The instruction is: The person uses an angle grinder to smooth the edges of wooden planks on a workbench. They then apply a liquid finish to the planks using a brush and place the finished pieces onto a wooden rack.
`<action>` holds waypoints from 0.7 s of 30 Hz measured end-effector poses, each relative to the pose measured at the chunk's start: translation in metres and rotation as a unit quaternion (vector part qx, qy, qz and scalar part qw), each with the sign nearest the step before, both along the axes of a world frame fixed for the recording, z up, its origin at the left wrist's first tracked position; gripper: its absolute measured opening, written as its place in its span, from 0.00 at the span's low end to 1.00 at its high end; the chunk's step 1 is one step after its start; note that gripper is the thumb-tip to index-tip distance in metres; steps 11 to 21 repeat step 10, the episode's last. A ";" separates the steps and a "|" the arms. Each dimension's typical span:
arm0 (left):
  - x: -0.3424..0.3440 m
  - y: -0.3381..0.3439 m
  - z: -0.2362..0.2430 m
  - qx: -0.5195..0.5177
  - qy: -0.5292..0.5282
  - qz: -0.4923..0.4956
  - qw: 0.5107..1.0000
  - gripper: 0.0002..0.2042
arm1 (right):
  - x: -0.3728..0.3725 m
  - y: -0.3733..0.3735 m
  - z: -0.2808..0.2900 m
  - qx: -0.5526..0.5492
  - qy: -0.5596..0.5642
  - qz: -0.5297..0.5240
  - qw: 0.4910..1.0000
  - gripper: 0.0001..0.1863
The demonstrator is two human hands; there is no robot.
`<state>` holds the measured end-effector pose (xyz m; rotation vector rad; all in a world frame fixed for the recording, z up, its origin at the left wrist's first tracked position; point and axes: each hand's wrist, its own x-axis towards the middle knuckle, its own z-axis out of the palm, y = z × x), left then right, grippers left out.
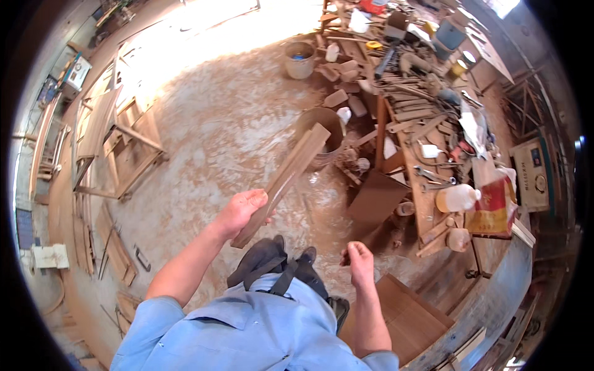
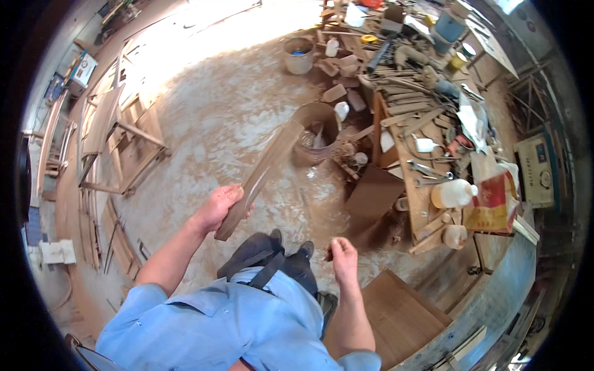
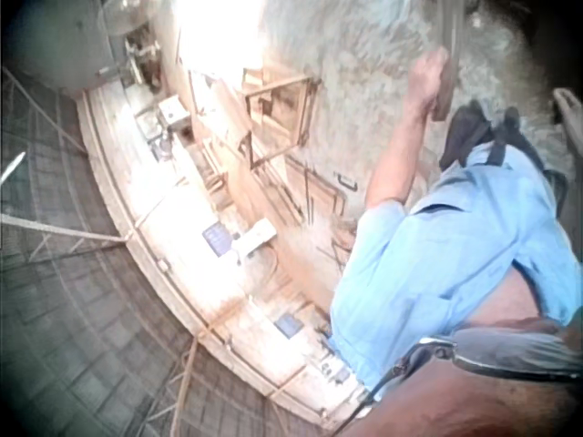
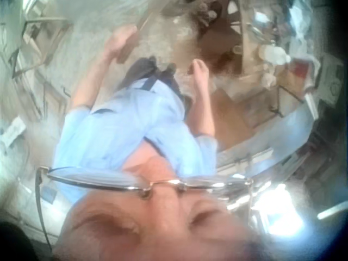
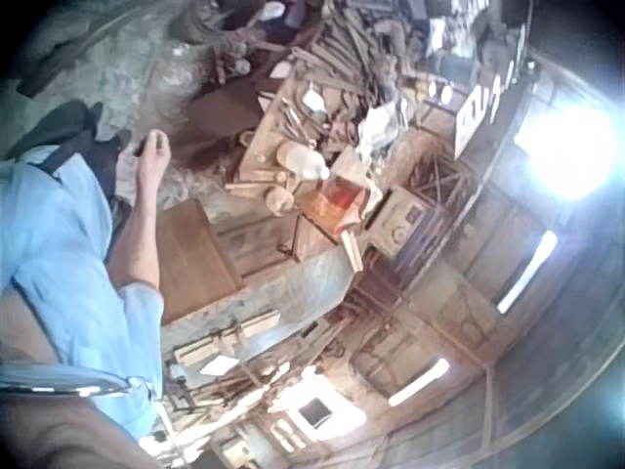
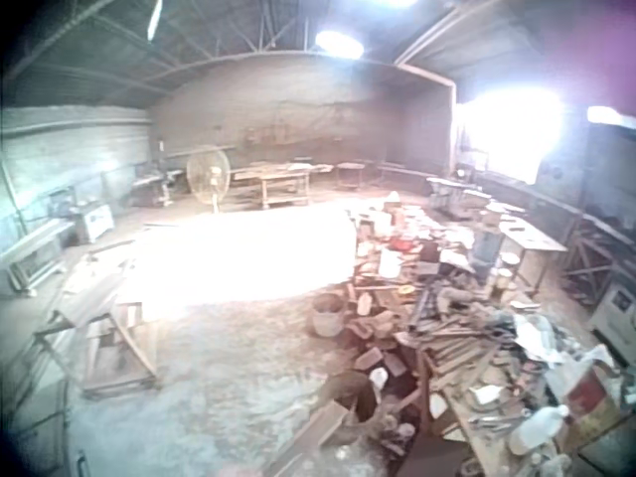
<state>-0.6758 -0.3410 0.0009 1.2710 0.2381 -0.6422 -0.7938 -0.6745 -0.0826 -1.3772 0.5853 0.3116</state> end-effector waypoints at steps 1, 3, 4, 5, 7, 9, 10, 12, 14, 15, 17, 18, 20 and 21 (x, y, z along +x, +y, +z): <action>0.002 0.012 0.001 -0.012 0.028 0.019 0.999 0.18 | 0.015 0.004 -0.004 0.014 0.005 -0.001 1.000 0.10; 0.015 0.043 0.003 -0.087 0.083 0.067 0.991 0.17 | 0.049 0.022 -0.003 0.041 0.008 0.002 0.999 0.10; 0.023 0.057 0.002 -0.097 0.079 0.077 0.989 0.18 | 0.072 0.029 -0.002 0.036 0.012 0.011 0.999 0.10; 0.031 0.071 -0.001 -0.088 0.090 0.089 0.988 0.18 | 0.091 0.038 -0.002 0.039 0.017 0.021 0.999 0.10; 0.054 0.104 -0.011 -0.101 0.102 0.100 0.985 0.19 | 0.131 0.061 -0.008 0.035 0.023 0.038 0.998 0.10; 0.079 0.136 -0.022 -0.064 0.089 0.105 0.988 0.19 | 0.173 0.078 -0.013 0.013 0.024 0.047 0.999 0.10; 0.099 0.151 -0.027 -0.044 0.076 0.102 0.991 0.19 | 0.196 0.087 -0.014 -0.003 0.029 0.039 0.999 0.10; 0.099 0.151 -0.027 -0.044 0.076 0.102 0.991 0.19 | 0.196 0.087 -0.014 -0.003 0.029 0.039 0.999 0.10; 0.099 0.151 -0.027 -0.044 0.076 0.102 0.991 0.19 | 0.196 0.087 -0.014 -0.003 0.029 0.039 0.999 0.10; 0.099 0.151 -0.027 -0.044 0.076 0.102 0.991 0.19 | 0.196 0.087 -0.014 -0.003 0.029 0.039 0.999 0.10; 0.099 0.151 -0.027 -0.044 0.076 0.102 0.991 0.19 | 0.196 0.087 -0.014 -0.003 0.029 0.039 0.999 0.10; 0.099 0.151 -0.027 -0.044 0.076 0.102 0.991 0.19 | 0.196 0.087 -0.014 -0.003 0.029 0.039 0.999 0.10; 0.099 0.151 -0.027 -0.044 0.076 0.102 0.991 0.19 | 0.196 0.087 -0.014 -0.003 0.029 0.039 0.999 0.10; 0.099 0.151 -0.027 -0.044 0.076 0.102 0.991 0.19 | 0.196 0.087 -0.014 -0.003 0.029 0.039 0.999 0.10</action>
